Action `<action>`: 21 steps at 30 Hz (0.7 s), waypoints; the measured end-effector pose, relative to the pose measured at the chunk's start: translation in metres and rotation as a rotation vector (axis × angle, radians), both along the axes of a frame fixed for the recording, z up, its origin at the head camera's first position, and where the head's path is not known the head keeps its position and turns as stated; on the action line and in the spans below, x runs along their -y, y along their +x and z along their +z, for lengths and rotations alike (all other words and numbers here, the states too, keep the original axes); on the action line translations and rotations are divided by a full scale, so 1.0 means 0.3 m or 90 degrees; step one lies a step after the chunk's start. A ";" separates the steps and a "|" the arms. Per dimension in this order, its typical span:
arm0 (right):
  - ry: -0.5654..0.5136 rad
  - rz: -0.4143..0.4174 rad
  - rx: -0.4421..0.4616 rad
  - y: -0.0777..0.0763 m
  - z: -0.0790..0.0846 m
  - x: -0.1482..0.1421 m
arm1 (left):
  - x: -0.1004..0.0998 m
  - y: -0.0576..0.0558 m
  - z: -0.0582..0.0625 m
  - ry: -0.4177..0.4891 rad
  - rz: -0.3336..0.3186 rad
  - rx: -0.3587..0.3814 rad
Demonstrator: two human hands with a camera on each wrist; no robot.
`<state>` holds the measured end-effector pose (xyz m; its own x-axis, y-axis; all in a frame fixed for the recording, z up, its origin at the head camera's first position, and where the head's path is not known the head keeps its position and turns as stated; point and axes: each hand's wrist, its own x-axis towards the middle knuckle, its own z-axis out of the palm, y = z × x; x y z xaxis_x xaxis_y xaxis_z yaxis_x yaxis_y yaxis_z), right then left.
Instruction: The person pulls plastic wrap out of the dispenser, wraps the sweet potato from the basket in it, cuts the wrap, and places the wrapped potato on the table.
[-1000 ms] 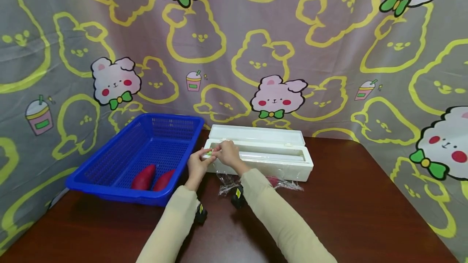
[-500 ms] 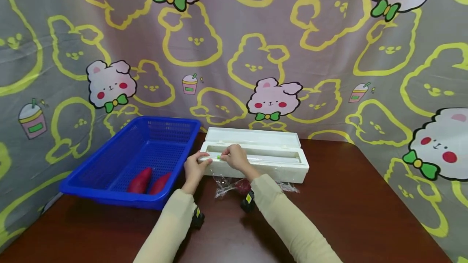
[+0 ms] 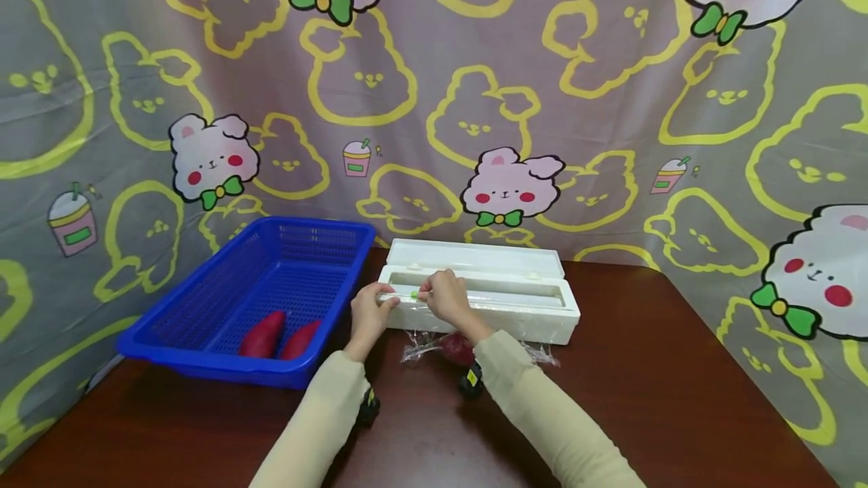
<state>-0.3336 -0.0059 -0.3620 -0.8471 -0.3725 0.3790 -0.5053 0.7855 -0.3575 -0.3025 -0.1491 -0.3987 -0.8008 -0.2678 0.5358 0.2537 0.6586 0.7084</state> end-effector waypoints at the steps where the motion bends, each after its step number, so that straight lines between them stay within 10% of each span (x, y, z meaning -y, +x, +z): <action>1: 0.003 -0.001 -0.004 0.002 -0.001 -0.001 | -0.001 0.001 0.000 0.003 0.001 0.003; 21: 0.090 -0.051 -0.021 0.036 -0.017 -0.090 | -0.049 0.006 -0.014 0.011 -0.013 0.009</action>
<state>-0.3227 0.0210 -0.3670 -0.8642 -0.3562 0.3554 -0.4489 0.8648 -0.2250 -0.3009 -0.1343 -0.4030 -0.8139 -0.2597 0.5198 0.2570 0.6414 0.7229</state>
